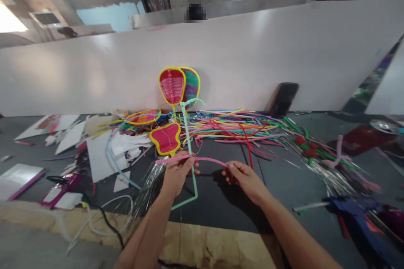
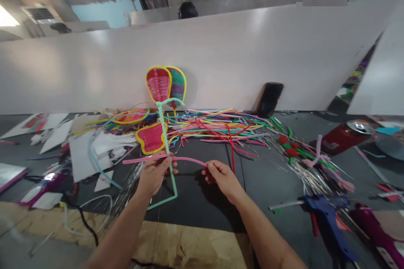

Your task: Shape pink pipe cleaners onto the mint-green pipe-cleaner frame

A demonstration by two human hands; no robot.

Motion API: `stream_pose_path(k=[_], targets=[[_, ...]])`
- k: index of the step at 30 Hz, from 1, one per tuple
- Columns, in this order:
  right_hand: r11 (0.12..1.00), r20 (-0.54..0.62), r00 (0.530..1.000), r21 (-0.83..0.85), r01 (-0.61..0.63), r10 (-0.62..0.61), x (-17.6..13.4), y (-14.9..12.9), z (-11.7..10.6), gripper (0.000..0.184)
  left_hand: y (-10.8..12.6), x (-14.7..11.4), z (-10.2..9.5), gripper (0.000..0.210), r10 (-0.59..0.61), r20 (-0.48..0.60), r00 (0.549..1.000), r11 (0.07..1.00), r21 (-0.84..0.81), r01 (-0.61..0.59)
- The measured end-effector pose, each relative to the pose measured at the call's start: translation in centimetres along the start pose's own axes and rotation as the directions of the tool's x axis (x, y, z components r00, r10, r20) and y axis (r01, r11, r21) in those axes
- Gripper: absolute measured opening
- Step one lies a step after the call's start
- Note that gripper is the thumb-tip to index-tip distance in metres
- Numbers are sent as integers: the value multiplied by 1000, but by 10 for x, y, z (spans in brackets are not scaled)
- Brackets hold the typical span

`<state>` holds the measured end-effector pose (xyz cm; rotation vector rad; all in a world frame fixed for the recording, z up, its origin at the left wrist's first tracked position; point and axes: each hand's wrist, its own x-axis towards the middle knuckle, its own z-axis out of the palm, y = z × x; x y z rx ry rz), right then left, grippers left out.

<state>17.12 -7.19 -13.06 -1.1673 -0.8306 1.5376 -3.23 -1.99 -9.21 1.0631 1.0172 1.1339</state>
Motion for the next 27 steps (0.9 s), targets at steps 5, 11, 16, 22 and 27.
stream_pose_path(k=[5,11,16,22,27], targets=[[979,-61,988,-155,133,-144,3,2,-2,40,1,5,-6,26,35,-39,999,999,-4,-35],[794,-205,884,-556,248,-420,3,-4,-15,40,-1,8,-7,26,33,-59,998,998,-48,-36],[702,-230,832,-669,242,-505,-1,-10,-19,39,-2,7,-6,27,19,-46,999,998,-60,-22],[701,-215,833,-665,257,-509,1,-6,-16,39,-2,8,-5,30,4,-51,999,995,-100,-9],[729,-265,812,-632,261,-521,-1,-8,-18,39,2,4,3,32,-55,3,999,987,-150,54]])
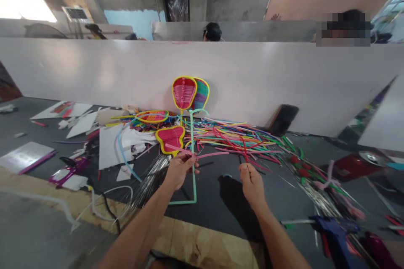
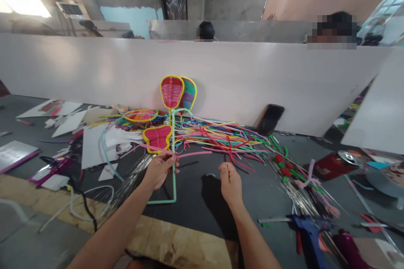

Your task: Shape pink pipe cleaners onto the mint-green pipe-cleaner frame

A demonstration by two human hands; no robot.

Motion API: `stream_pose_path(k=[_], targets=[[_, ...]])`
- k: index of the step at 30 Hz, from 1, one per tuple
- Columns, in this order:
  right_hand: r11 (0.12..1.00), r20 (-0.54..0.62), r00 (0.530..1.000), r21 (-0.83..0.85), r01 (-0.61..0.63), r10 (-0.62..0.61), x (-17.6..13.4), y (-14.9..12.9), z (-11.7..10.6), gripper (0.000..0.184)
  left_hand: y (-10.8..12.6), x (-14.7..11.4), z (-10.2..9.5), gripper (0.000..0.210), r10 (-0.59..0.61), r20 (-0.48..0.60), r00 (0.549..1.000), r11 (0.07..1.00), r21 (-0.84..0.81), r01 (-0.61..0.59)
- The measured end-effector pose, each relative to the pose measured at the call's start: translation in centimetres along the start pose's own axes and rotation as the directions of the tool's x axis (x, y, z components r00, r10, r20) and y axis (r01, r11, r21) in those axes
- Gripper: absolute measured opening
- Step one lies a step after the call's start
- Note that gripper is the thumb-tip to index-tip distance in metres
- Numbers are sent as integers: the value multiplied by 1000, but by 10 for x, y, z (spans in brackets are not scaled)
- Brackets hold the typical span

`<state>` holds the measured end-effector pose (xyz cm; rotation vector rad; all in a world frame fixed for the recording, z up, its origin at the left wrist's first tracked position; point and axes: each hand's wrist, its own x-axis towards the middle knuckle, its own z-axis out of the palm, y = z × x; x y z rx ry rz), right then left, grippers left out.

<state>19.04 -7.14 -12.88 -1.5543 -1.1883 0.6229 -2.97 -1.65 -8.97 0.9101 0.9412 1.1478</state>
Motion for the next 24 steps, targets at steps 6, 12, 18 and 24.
stream_pose_path(k=[6,12,18,24], targets=[[997,197,980,76,-28,12,-4,-20,-2,28,-1,-6,10,31,-73,82,994,993,-83,79],[976,651,752,211,-52,-101,8,-57,14,34,17,-2,23,24,-81,191,978,984,-142,109],[758,372,925,626,-186,-80,40,-89,37,30,48,14,51,23,1,238,971,991,-130,31],[777,208,977,623,-89,-55,46,-93,34,17,45,27,65,17,97,324,941,995,-55,-84]])
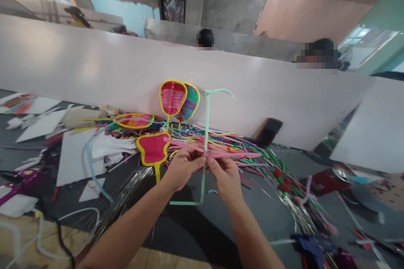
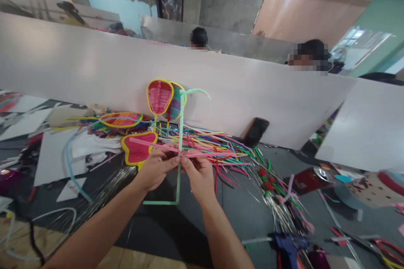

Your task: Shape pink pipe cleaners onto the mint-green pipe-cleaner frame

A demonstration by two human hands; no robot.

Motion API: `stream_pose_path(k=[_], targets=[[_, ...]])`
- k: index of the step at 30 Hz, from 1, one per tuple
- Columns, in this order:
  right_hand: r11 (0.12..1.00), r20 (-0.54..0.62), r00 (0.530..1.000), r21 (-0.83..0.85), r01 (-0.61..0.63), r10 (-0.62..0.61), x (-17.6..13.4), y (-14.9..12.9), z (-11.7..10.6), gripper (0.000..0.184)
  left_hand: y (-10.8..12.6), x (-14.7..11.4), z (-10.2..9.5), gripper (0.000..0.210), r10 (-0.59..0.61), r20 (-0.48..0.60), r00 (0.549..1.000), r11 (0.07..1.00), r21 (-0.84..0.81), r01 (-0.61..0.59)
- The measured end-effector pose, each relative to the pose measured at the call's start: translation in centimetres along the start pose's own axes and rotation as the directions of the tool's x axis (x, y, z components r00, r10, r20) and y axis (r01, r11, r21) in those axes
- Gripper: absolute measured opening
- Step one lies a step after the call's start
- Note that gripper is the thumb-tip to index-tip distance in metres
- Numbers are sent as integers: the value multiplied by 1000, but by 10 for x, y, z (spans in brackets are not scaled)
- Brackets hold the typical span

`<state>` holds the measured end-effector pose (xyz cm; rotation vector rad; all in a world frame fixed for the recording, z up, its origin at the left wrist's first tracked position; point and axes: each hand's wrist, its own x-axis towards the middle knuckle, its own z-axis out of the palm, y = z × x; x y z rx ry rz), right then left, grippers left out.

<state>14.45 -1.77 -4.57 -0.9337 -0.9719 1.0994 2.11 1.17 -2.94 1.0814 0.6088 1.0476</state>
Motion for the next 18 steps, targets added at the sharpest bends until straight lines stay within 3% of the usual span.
stream_pose_path(k=[7,13,18], targets=[[993,17,999,-107,52,-51,2,-2,-5,13,-8,2,-3,19,-48,-60,997,999,0,48],[999,1,1000,-26,-22,22,0,2,-4,15,-8,2,-3,22,-52,-100,994,999,11,53],[998,33,999,57,-39,37,1,6,-5,15,-2,1,-2,20,-17,-43,999,998,53,19]])
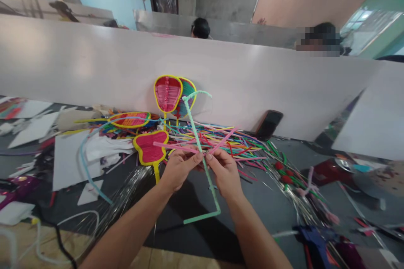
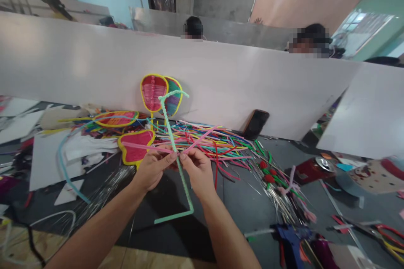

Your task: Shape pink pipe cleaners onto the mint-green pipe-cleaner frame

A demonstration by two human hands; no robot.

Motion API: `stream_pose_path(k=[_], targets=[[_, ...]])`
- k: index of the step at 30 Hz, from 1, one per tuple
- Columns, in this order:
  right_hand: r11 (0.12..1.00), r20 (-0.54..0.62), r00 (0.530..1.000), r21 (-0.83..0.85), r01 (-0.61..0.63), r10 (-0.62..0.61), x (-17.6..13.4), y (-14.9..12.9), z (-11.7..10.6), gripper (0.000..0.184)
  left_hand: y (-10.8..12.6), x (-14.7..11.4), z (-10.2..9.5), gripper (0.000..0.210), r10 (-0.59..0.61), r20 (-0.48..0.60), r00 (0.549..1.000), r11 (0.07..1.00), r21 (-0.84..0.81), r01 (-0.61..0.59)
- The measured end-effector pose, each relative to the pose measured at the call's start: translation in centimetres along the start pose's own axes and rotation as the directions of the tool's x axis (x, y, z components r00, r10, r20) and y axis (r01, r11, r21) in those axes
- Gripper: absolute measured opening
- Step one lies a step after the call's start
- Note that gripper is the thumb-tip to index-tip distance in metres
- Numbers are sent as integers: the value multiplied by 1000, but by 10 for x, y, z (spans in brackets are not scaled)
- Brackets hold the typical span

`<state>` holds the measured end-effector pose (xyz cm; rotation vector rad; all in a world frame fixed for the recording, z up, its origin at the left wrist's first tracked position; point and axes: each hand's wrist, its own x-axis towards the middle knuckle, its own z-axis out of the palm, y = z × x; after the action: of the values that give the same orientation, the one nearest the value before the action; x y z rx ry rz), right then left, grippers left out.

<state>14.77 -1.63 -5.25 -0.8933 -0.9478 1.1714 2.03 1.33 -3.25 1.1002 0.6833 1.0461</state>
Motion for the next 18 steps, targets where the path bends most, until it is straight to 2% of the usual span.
stream_pose_path(k=[3,5,10,15,18], targets=[[996,24,1000,83,-13,11,1,1,0,13,6,0,-1,17,24,82,996,998,61,-29],[990,24,999,138,-26,23,2,2,1,16,8,1,-2,15,49,98,994,995,84,-57],[979,14,1000,199,-30,28,2,5,4,11,6,3,-5,15,60,69,996,994,84,-66],[978,-9,999,204,34,-33,1,8,8,9,-2,4,-5,14,69,57,996,997,41,-71],[972,-21,998,227,58,-55,1,9,9,7,-7,5,-4,14,64,-12,998,998,-5,-64]])
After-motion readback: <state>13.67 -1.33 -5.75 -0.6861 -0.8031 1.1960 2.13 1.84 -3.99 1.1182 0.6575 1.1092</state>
